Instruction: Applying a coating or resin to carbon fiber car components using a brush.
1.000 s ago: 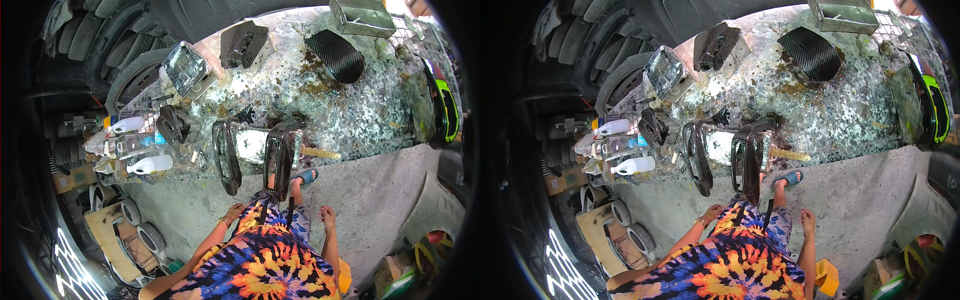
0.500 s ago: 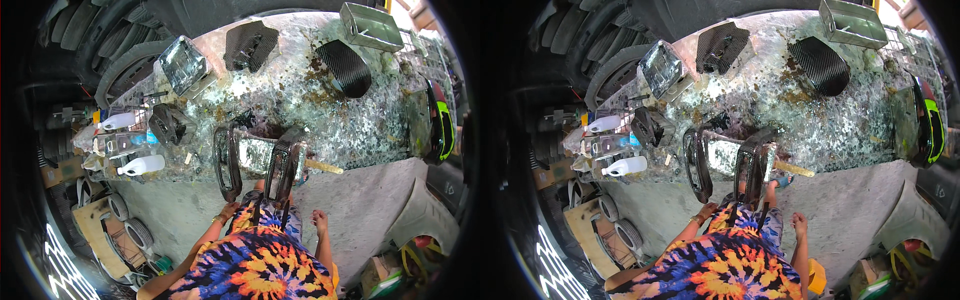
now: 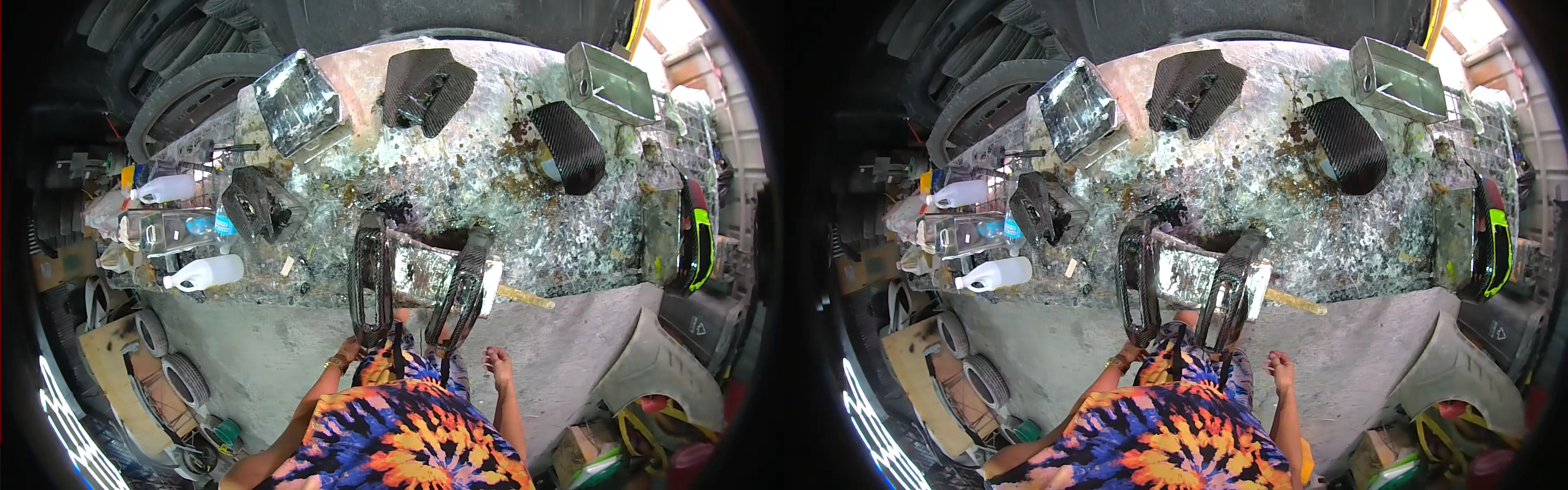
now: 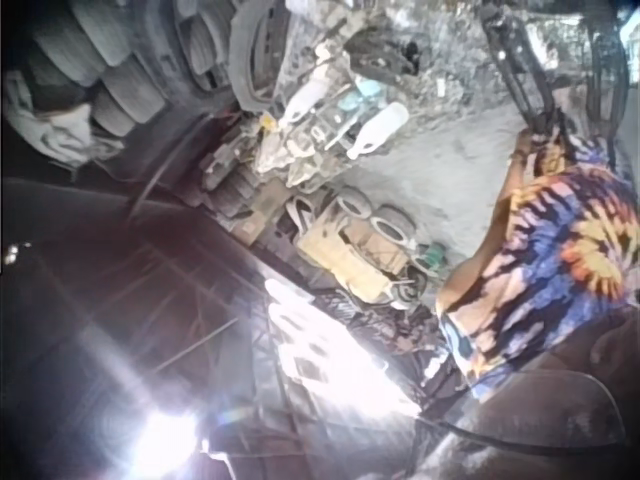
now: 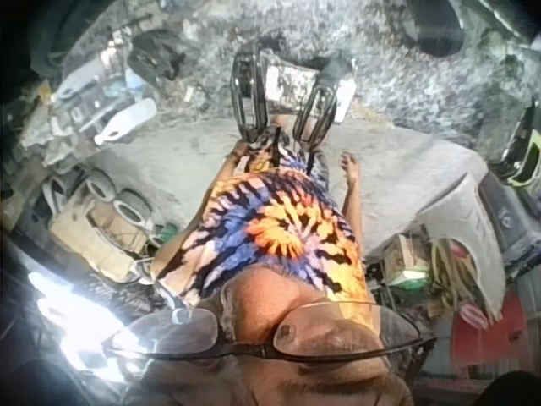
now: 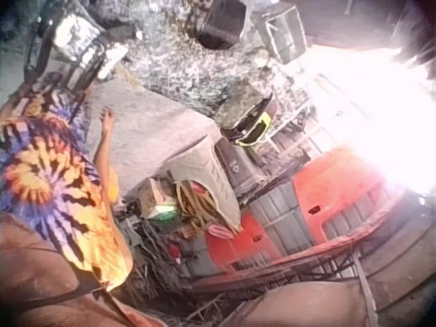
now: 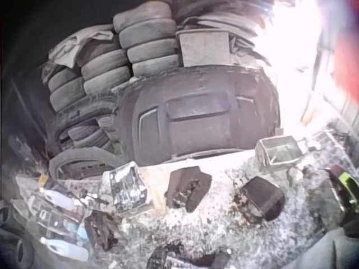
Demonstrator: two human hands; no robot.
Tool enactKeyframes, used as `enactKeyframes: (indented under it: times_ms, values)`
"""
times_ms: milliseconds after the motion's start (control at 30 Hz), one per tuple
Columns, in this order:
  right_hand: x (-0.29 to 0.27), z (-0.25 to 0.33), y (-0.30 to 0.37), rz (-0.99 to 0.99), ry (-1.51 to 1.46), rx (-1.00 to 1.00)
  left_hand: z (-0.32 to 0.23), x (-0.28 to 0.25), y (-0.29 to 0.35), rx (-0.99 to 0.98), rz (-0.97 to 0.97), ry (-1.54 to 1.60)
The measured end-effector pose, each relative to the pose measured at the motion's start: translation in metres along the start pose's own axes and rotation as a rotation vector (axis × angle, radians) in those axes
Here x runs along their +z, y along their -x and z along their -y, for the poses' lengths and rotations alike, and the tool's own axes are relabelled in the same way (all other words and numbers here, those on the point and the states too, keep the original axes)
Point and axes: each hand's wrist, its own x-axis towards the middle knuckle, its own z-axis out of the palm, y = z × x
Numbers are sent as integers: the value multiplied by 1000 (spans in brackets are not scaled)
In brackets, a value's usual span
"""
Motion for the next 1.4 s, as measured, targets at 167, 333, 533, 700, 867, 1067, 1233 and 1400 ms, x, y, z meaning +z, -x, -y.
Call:
enactKeyframes:
  times_ms: [167, 333, 533, 700, 867, 1067, 1233, 1400]
  values:
    - [6, 13, 11, -14, 12, -6, 14, -4, -17, -143, 35, 26]
    - [10, 14, 16, -32, 1, -10, 33, -9, -25, -191, 18, -139]
    - [28, 0, 1, 27, -46, -27, 47, -28, -13, -81, 235, -544]
    - [47, -32, -24, 63, -99, 30, 37, -41, 20, -97, 326, -802]
    - [65, -90, -52, 157, -29, 52, 48, -36, 37, -231, 144, -529]
    - [81, -113, -45, 282, 722, -206, 43, -17, 43, -245, 85, -436]
    - [84, -122, -48, 251, 931, -278, 45, -13, 46, -245, 58, -397]
    - [79, -128, -55, 85, 1018, -518, 50, -8, 43, -234, 60, -372]
